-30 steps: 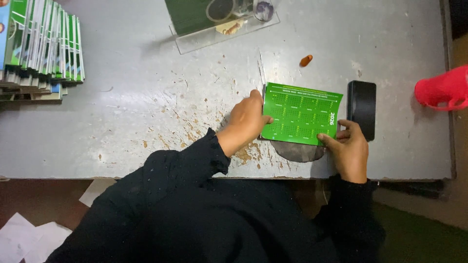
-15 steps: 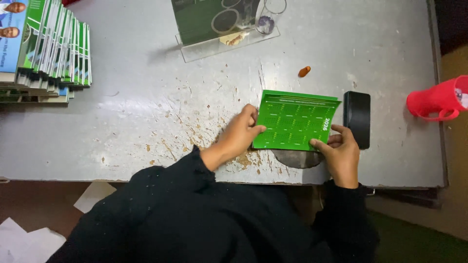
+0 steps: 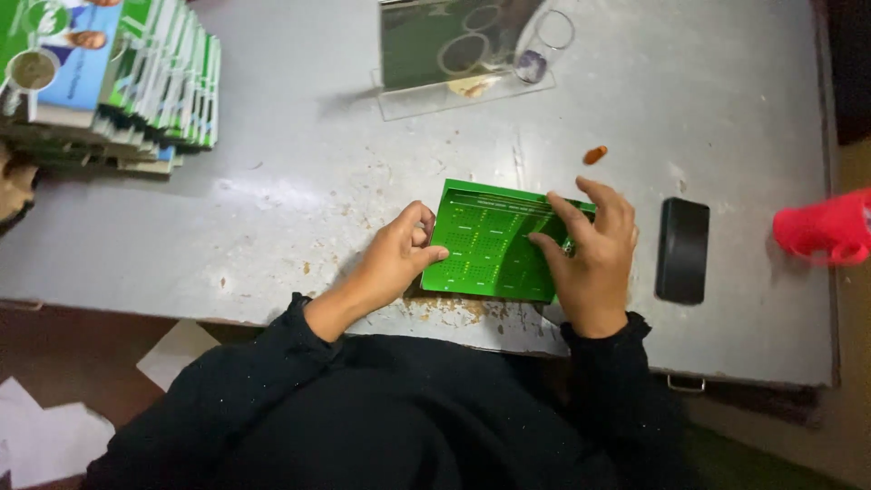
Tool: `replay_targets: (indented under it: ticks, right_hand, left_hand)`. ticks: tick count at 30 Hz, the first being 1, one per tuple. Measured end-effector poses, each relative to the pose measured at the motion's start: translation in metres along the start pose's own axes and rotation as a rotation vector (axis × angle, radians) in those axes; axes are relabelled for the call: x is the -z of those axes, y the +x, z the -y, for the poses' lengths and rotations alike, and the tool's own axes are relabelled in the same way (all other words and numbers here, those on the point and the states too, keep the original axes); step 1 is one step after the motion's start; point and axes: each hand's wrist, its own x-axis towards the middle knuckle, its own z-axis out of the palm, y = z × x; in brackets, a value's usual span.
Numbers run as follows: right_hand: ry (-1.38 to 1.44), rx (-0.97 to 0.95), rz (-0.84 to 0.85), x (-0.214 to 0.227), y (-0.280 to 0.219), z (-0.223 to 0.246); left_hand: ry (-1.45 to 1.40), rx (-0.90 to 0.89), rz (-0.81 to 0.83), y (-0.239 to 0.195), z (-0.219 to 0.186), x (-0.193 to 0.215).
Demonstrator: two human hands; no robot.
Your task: Assembling desk calendars by aligning printed sheets with a metal spiral binding stand.
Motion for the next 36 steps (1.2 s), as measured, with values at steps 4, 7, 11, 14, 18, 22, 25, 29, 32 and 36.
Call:
replay_targets:
  ticks: [4, 7, 11, 14, 18, 22, 25, 29, 32, 36]
  right_hand:
    - [0.006, 0.001, 0.003, -0.015, 0.001, 0.011]
    - [0.035, 0.004, -0.01, -0.029, -0.006, 0.005]
    - [0.154, -0.114, 0.114, -0.044, -0.013, -0.011]
    - [0.3, -0.3, 0.256, -0.046, -0.001, -0.005]
    - [0.473, -0.495, 0.319, -0.054, 0.003, -0.009]
    - [0.612, -0.641, 0.371, -0.052, 0.007, -0.014]
    - [0.719, -0.711, 0.385, -0.052, 0.003, -0.029]
    - [0.779, -0.777, 0.373, -0.045, -0.001, -0.047]
    - [0.809, -0.806, 0.289, -0.039, -0.007, -0.059]
    - [0.903, -0.874, 0.127, -0.038, -0.015, -0.073]
  left_hand:
    - [-0.042, -0.023, -0.018, -0.007, 0.014, 0.013]
    - [0.016, -0.015, -0.007, -0.01, 0.014, 0.024]
    - [-0.024, 0.074, 0.017, -0.003, 0.036, 0.033]
    - [0.003, 0.129, 0.046, 0.001, 0.051, 0.034]
    - [-0.026, 0.18, 0.012, -0.003, 0.03, 0.038]
    - [-0.051, 0.258, -0.027, -0.007, 0.014, 0.038]
    - [0.005, 0.323, -0.079, -0.002, 0.026, 0.034]
    - [-0.002, 0.341, -0.102, -0.003, 0.018, 0.031]
    - [0.026, 0.315, -0.033, -0.009, -0.006, 0.031]
    - [0.126, 0.279, -0.028, -0.007, -0.007, 0.034]
